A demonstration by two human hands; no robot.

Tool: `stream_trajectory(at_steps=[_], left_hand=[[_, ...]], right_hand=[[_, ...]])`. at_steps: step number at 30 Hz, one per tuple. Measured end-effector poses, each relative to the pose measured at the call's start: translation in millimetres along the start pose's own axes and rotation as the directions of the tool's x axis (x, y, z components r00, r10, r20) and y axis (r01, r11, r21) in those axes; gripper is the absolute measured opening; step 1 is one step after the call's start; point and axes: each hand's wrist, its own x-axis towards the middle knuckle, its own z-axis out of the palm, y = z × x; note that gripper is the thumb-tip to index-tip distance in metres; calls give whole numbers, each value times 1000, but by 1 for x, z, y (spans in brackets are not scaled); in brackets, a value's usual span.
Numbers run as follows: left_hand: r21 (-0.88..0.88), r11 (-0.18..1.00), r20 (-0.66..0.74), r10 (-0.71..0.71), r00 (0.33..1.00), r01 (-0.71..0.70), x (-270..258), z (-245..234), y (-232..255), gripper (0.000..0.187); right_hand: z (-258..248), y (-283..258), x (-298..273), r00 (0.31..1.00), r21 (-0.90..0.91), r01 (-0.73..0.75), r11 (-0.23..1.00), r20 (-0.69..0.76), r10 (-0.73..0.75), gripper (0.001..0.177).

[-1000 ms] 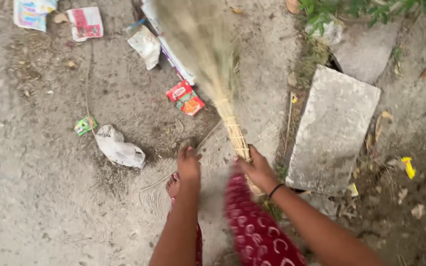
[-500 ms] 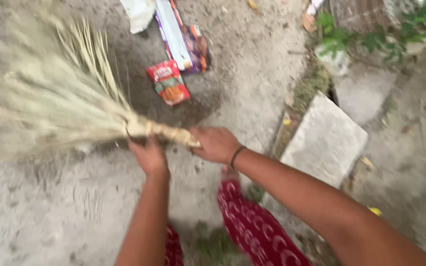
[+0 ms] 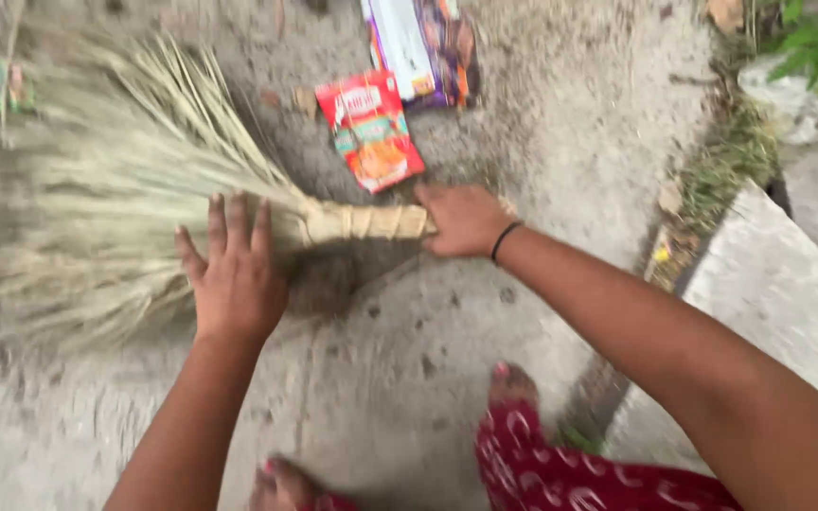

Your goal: The recorder uses a hand broom to sweep litter and debris on a concrete outdoor surface.

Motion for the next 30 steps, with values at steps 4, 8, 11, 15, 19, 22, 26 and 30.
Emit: stream_trajectory(at_steps=[4, 8, 11, 15, 19, 22, 26, 30], left_hand=[[337, 936, -11, 113, 993, -103, 19, 8, -19, 84], [420, 883, 133, 171, 976, -212, 52, -13, -20, 89], [454, 834, 286, 197, 938, -314, 50, -32, -11, 95], [460, 812, 447, 139, 884, -360, 61, -53, -8, 93], [451, 824, 470, 106, 876, -342, 65, -50, -11, 85], [460, 827, 475, 81, 876, -325, 67, -40, -21, 77], [461, 806, 483, 123, 867, -371, 66, -62, -15, 70], [476, 790, 466, 147, 872, -387, 53, -97, 3, 81]], right_hand=[[-7, -11, 23, 976, 1, -127, 992, 178, 125, 61], [-18, -4, 43, 982, -48, 43, 998, 187, -33, 79], [-3, 3, 51, 972, -32, 149, 988, 186, -141, 72], [0, -8, 66, 945, -6, 46, 999, 324, -41, 59], [0, -17, 67, 933, 22, 51, 998, 355, -55, 61], [-33, -45, 50, 888, 191, -181, 965, 452, 77, 69], [-14, -33, 51, 971, 224, -16, 974, 237, -39, 61], [-22, -46, 28, 994, 137, 74, 988, 74, -85, 54]])
